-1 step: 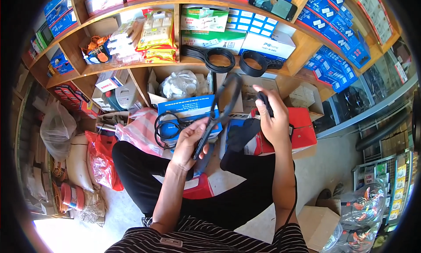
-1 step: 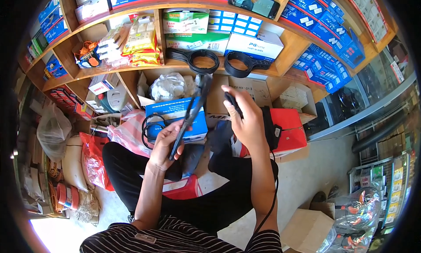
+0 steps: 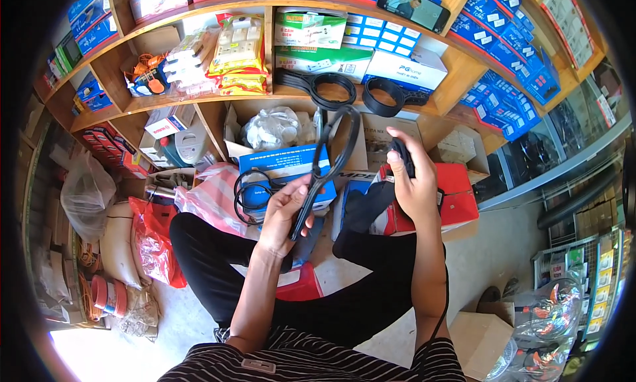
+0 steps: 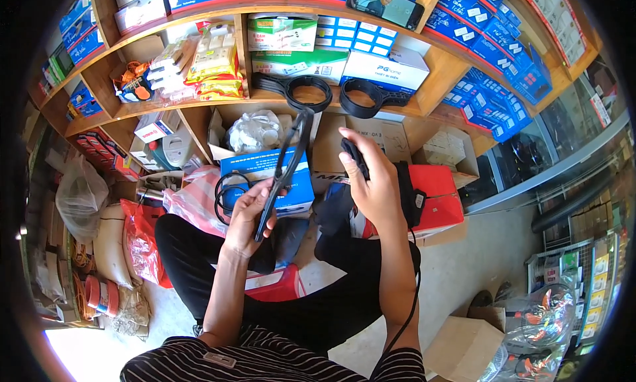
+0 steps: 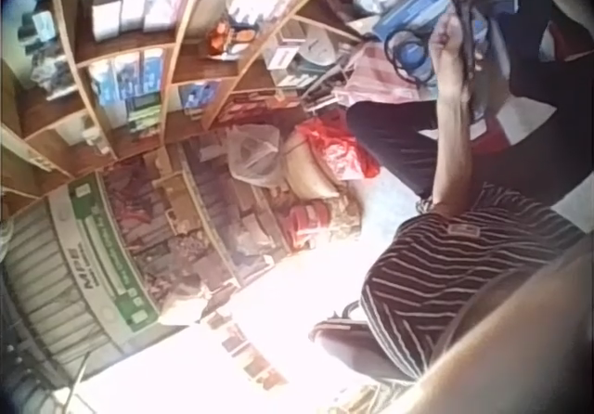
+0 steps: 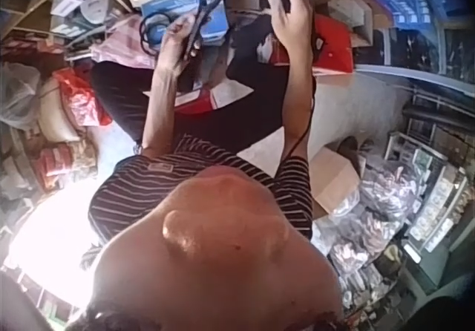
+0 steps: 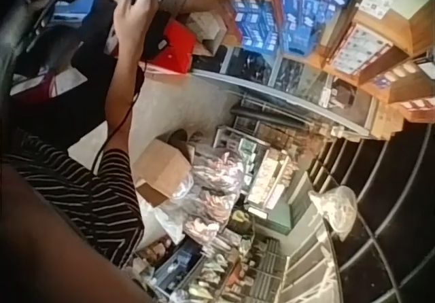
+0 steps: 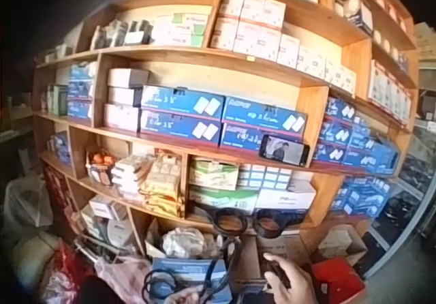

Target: The person is inspecting and cleaning a black plastic vehicle component, possibly a fan shroud or housing, using a cloth.

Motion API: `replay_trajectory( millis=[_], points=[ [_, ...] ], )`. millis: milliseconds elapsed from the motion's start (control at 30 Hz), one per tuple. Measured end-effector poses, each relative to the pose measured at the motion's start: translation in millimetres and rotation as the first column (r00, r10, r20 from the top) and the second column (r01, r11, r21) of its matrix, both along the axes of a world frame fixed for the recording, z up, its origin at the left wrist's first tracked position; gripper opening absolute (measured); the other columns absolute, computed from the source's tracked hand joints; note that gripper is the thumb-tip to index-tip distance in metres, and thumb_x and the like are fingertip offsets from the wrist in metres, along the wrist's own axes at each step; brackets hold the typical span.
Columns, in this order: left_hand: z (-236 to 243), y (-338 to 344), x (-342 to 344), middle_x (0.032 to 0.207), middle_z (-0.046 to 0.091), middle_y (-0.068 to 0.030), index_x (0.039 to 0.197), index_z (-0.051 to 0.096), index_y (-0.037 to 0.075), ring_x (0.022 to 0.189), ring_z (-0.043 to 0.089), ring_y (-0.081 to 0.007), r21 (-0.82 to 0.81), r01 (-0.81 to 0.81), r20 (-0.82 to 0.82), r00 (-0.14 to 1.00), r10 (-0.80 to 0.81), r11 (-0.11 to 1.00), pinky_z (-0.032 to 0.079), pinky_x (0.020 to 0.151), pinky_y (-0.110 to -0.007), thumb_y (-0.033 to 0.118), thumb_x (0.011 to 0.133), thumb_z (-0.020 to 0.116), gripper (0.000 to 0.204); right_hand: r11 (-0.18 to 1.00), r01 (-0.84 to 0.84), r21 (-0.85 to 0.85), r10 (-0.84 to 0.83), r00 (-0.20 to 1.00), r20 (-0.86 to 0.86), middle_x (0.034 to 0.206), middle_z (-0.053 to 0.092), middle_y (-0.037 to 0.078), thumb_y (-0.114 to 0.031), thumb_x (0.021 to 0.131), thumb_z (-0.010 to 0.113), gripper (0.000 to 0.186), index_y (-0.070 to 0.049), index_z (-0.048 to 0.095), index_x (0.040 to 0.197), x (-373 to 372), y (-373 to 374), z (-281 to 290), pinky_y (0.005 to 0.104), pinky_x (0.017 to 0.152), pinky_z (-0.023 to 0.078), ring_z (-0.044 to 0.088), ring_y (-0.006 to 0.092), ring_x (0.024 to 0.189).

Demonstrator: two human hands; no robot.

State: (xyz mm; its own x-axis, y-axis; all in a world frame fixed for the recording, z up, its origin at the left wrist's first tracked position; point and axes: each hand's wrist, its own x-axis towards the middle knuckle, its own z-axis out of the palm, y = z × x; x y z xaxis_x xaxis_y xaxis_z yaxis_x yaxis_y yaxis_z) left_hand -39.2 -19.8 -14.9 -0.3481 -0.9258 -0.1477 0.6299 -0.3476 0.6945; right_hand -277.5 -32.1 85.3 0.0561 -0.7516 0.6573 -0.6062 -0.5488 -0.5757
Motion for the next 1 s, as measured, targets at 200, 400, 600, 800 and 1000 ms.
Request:
replay_trajectory(
  millis=[200, 400, 600, 800, 1000],
  points=[
    [4.7, 5.6, 5.4, 0.088, 0.064, -0.0074, 0.124, 0.057, 0.004, 0.060, 0.060, -0.0138, -0.093, -0.121, 0.045, 0.991, 0.125, 0.988, 0.049, 0.052, -0.026, 0.023, 0.106, 0.059, 0.026, 0.983, -0.116, 0.142, 0.091, 0.981, 0.173, 0.096, 0.067, 0.012, -0.024, 0.104, 0.062, 0.030, 0.000, 0.054, 0.121, 9.1, 4.4, -13.8, 0.0325, 0.081, 0.052, 0.067, 0.0190, 0.087],
    [15.1, 7.5, -3.1, 0.113, 0.066, -0.0138, 0.129, 0.047, 0.008, 0.084, 0.065, -0.0210, -0.142, -0.166, -0.082, 0.985, 0.155, 0.976, 0.053, 0.071, -0.034, 0.016, 0.105, 0.058, 0.027, 0.942, -0.241, 0.233, 0.177, 0.948, 0.266, 0.096, 0.064, 0.010, -0.015, 0.106, 0.058, 0.023, 0.002, 0.052, 0.121, 23.6, 8.2, -12.4, 0.0285, 0.080, 0.051, 0.063, 0.0137, 0.085],
    [13.5, 6.3, 1.2, 0.100, 0.071, -0.0114, 0.129, 0.047, 0.008, 0.085, 0.066, -0.0161, -0.211, -0.170, -0.085, 0.984, 0.156, 0.962, 0.051, 0.077, -0.030, 0.015, 0.105, 0.060, 0.028, 0.891, -0.285, 0.353, 0.255, 0.958, 0.130, 0.095, 0.068, 0.009, -0.013, 0.096, 0.073, 0.022, -0.001, 0.059, 0.109, 56.3, 16.2, -18.3, 0.0294, 0.076, 0.053, 0.066, 0.0149, 0.086],
    [10.0, 9.3, -5.5, 0.098, 0.067, -0.0060, 0.126, 0.046, 0.007, 0.085, 0.064, -0.0116, -0.256, -0.175, -0.016, 0.984, 0.177, 0.951, 0.050, 0.075, -0.027, 0.011, 0.101, 0.067, 0.032, 0.901, -0.324, 0.289, 0.352, 0.934, -0.051, 0.097, 0.071, 0.016, -0.011, 0.091, 0.075, 0.025, -0.003, 0.060, 0.110, 63.8, 13.4, -27.6, 0.0365, 0.076, 0.055, 0.073, 0.0325, 0.088],
    [13.9, 10.3, -6.8, 0.103, 0.066, -0.0041, 0.128, 0.046, 0.007, 0.086, 0.061, -0.0082, -0.261, -0.245, 0.024, 0.965, 0.260, 0.934, 0.049, 0.074, -0.024, 0.005, 0.099, 0.068, 0.037, 0.867, -0.305, 0.393, 0.353, 0.934, -0.055, 0.104, 0.073, 0.016, -0.012, 0.090, 0.076, 0.029, -0.004, 0.060, 0.112, 65.0, 15.1, -26.3, 0.0371, 0.081, 0.056, 0.073, 0.0322, 0.095]
  ],
)
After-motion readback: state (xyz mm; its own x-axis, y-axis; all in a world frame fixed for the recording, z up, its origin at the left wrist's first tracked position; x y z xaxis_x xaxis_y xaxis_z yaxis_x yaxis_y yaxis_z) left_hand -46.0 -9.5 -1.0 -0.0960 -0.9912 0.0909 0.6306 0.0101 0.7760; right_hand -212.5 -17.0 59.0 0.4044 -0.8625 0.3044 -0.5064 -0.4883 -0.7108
